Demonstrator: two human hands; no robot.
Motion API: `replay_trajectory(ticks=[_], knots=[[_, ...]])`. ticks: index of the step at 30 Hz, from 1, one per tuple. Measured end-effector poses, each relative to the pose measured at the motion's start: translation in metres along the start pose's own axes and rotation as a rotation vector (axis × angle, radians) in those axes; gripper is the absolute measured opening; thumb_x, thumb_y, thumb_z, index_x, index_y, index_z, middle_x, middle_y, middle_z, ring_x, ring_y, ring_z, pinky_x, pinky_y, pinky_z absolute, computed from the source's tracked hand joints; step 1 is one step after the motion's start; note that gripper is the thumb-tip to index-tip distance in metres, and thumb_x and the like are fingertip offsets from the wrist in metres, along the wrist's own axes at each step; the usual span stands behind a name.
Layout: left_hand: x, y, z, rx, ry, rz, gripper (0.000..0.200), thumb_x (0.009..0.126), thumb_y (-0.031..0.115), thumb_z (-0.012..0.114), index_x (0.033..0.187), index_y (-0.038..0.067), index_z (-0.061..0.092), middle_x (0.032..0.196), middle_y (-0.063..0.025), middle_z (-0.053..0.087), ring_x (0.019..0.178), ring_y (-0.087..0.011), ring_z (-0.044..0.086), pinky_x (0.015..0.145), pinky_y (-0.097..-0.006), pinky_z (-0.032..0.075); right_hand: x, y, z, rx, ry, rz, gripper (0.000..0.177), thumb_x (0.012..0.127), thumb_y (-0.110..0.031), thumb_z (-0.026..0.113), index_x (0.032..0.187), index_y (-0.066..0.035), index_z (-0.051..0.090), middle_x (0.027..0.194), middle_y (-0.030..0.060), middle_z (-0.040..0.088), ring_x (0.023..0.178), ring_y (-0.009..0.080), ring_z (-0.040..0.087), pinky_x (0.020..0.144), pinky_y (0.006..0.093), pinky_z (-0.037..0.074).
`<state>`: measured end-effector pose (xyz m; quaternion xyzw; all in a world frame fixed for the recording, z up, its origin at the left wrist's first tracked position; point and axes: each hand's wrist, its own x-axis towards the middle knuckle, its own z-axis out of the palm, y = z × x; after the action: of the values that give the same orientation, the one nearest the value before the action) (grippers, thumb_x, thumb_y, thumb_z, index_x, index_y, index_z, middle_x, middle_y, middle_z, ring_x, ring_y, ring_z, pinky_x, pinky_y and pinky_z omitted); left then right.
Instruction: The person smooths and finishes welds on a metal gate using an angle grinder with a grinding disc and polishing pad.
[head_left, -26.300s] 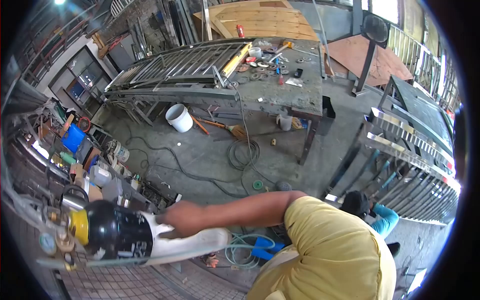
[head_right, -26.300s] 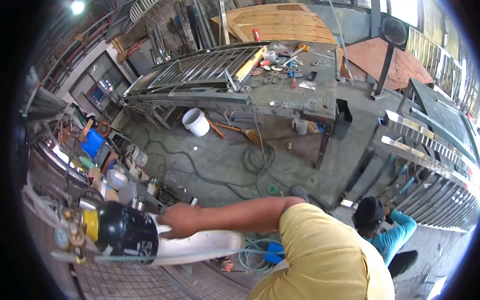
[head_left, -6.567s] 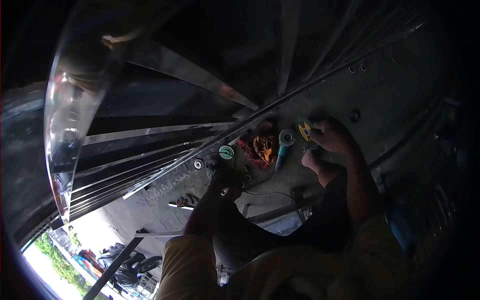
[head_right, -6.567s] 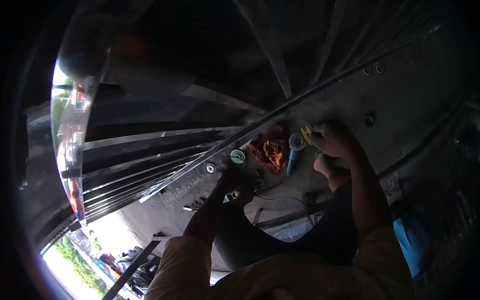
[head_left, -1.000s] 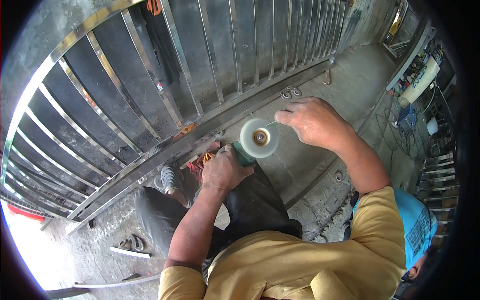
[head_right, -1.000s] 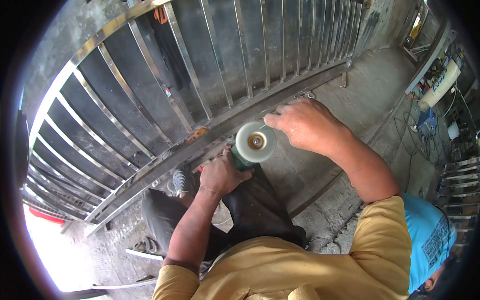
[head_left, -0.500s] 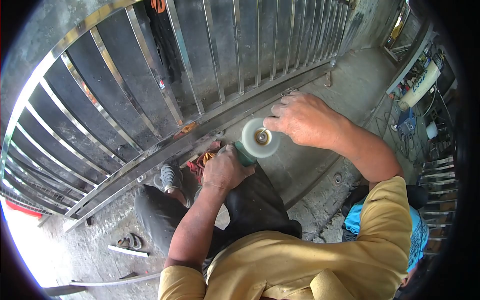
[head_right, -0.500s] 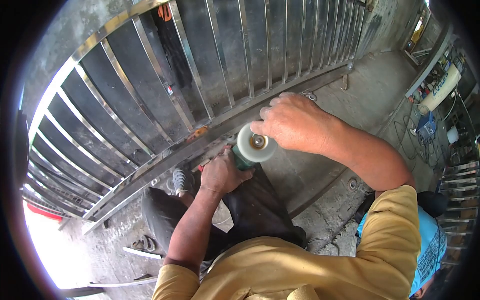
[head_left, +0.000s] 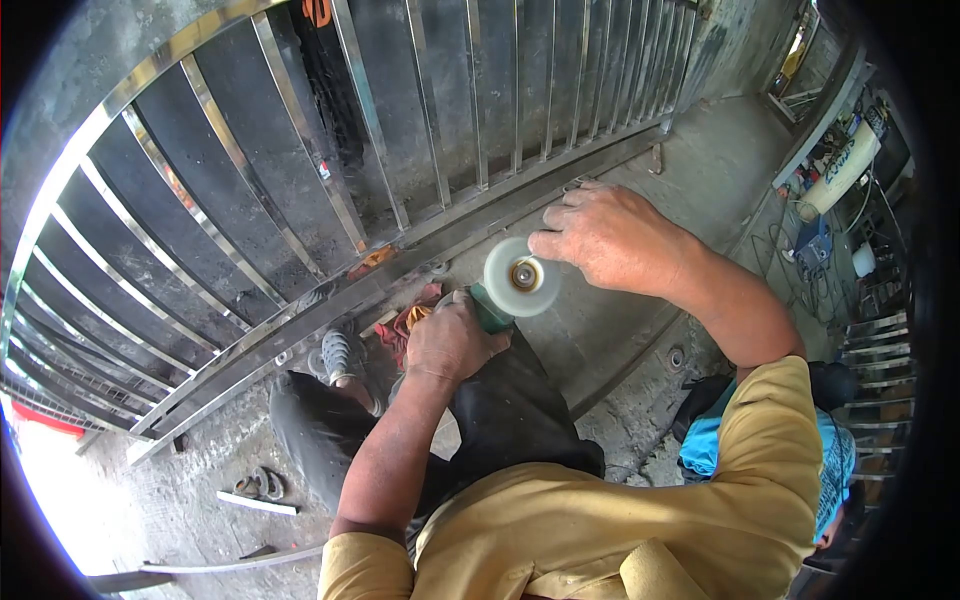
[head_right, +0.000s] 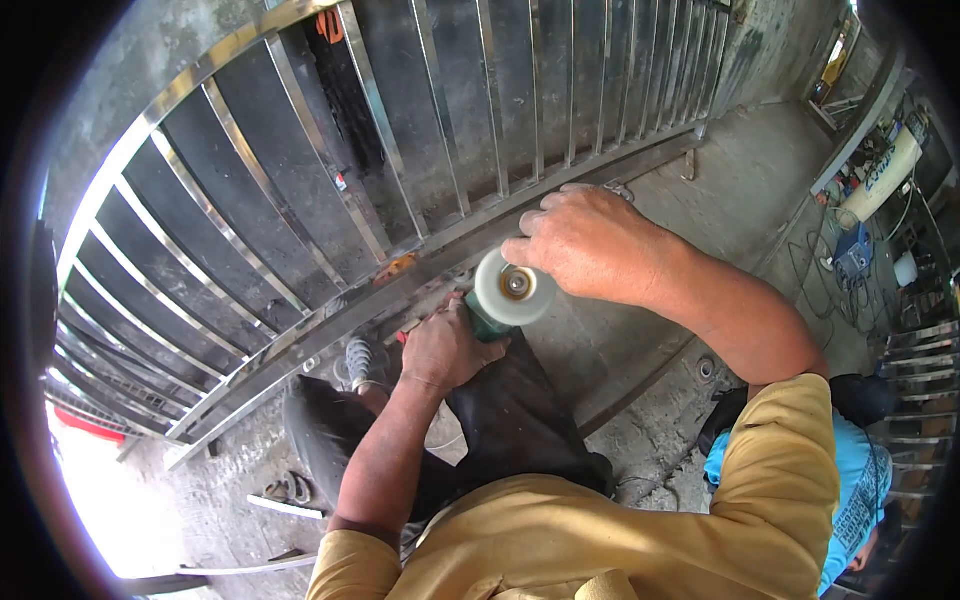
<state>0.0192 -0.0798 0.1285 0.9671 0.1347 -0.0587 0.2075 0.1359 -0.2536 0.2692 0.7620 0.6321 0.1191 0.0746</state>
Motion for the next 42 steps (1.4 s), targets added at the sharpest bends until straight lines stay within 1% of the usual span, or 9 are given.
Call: replay_trajectory(ticks=[6, 9, 18, 21, 30, 32, 33, 35, 42], knots=[[0.001, 0.000, 0.001, 0.015, 0.011, 0.019, 0.075, 0.075, 0.055, 0.077, 0.119, -0.002, 0.055, 0.107, -0.0213, 0.069, 0.099, -0.0337, 0.070, 0.086, -0.0420, 0.056, -0.004, 0.004, 0.004, 0.015, 0.028, 0.008, 0.015, 0.084, -0.010, 0.060, 0.095, -0.012, 0.070, 0.080, 0.0096, 0.066, 0.082, 0.0283, 0.067, 0.075, 0.0421, 0.054], [0.004, 0.000, -0.001, 0.001, -0.065, -0.003, 0.103, 0.072, 0.060, 0.076, 0.141, -0.008, 0.042, 0.118, -0.0264, 0.065, 0.103, -0.0344, 0.069, 0.085, -0.0429, 0.056, -0.002, 0.001, 0.000, 0.014, 0.016, -0.024, 0.014, 0.084, -0.011, 0.060, 0.094, -0.012, 0.070, 0.080, 0.0097, 0.066, 0.082, 0.0287, 0.067, 0.075, 0.0424, 0.054], [0.005, 0.000, 0.001, 0.004, -0.063, -0.012, 0.104, 0.072, 0.060, 0.076, 0.144, -0.005, 0.040, 0.121, -0.0255, 0.064, 0.106, -0.0343, 0.068, 0.087, -0.0425, 0.055, 0.000, -0.001, -0.001, -0.018, 0.008, -0.061, 0.013, 0.084, -0.012, 0.060, 0.094, -0.012, 0.069, 0.080, 0.0090, 0.065, 0.082, 0.0282, 0.067, 0.076, 0.0416, 0.054], [0.004, -0.001, 0.000, -0.019, -0.058, -0.016, 0.103, 0.071, 0.060, 0.076, 0.143, -0.005, 0.040, 0.122, -0.0254, 0.064, 0.106, -0.0344, 0.068, 0.087, -0.0423, 0.055, -0.001, 0.000, -0.001, -0.006, 0.040, -0.052, 0.012, 0.084, -0.012, 0.060, 0.093, -0.012, 0.068, 0.079, 0.0086, 0.065, 0.082, 0.0276, 0.067, 0.076, 0.0411, 0.054], [0.004, 0.000, -0.002, -0.007, -0.061, -0.011, 0.099, 0.071, 0.060, 0.077, 0.139, -0.004, 0.044, 0.115, -0.0237, 0.067, 0.103, -0.0341, 0.069, 0.086, -0.0428, 0.056, -0.009, 0.002, 0.005, 0.000, 0.079, -0.043, 0.012, 0.083, -0.013, 0.060, 0.093, -0.013, 0.067, 0.080, 0.0078, 0.064, 0.082, 0.0271, 0.066, 0.075, 0.0408, 0.053], [0.003, 0.000, 0.002, 0.008, -0.015, 0.002, 0.082, 0.073, 0.058, 0.076, 0.124, -0.002, 0.052, 0.109, -0.0208, 0.069, 0.099, -0.0330, 0.070, 0.085, -0.0425, 0.056, -0.008, -0.001, 0.002, 0.005, 0.070, -0.054, 0.011, 0.083, -0.013, 0.060, 0.092, -0.013, 0.066, 0.080, 0.0077, 0.064, 0.082, 0.0270, 0.066, 0.075, 0.0407, 0.053], [0.002, 0.000, 0.003, 0.015, 0.010, 0.008, 0.074, 0.075, 0.057, 0.076, 0.116, 0.000, 0.056, 0.106, -0.0194, 0.070, 0.097, -0.0324, 0.071, 0.084, -0.0424, 0.056, -0.009, -0.001, 0.004, 0.012, 0.066, -0.053, 0.014, 0.081, -0.010, 0.061, 0.094, -0.013, 0.067, 0.080, 0.0074, 0.062, 0.082, 0.0270, 0.064, 0.076, 0.0409, 0.052], [0.003, 0.000, 0.002, 0.023, -0.002, 0.001, 0.073, 0.075, 0.057, 0.075, 0.116, 0.000, 0.056, 0.106, -0.0192, 0.070, 0.097, -0.0325, 0.071, 0.085, -0.0421, 0.056, -0.008, -0.001, 0.007, 0.026, 0.058, -0.054, 0.022, 0.078, -0.006, 0.061, 0.097, -0.013, 0.068, 0.080, 0.0068, 0.059, 0.082, 0.0270, 0.062, 0.078, 0.0413, 0.050], [0.002, -0.001, 0.004, 0.033, 0.018, 0.001, 0.072, 0.074, 0.058, 0.075, 0.115, 0.001, 0.057, 0.106, -0.0196, 0.070, 0.097, -0.0325, 0.071, 0.086, -0.0418, 0.055, -0.008, -0.004, 0.006, 0.036, 0.056, -0.082, 0.021, 0.079, -0.007, 0.061, 0.097, -0.012, 0.067, 0.079, 0.0061, 0.058, 0.079, 0.0264, 0.061, 0.078, 0.0412, 0.050]])
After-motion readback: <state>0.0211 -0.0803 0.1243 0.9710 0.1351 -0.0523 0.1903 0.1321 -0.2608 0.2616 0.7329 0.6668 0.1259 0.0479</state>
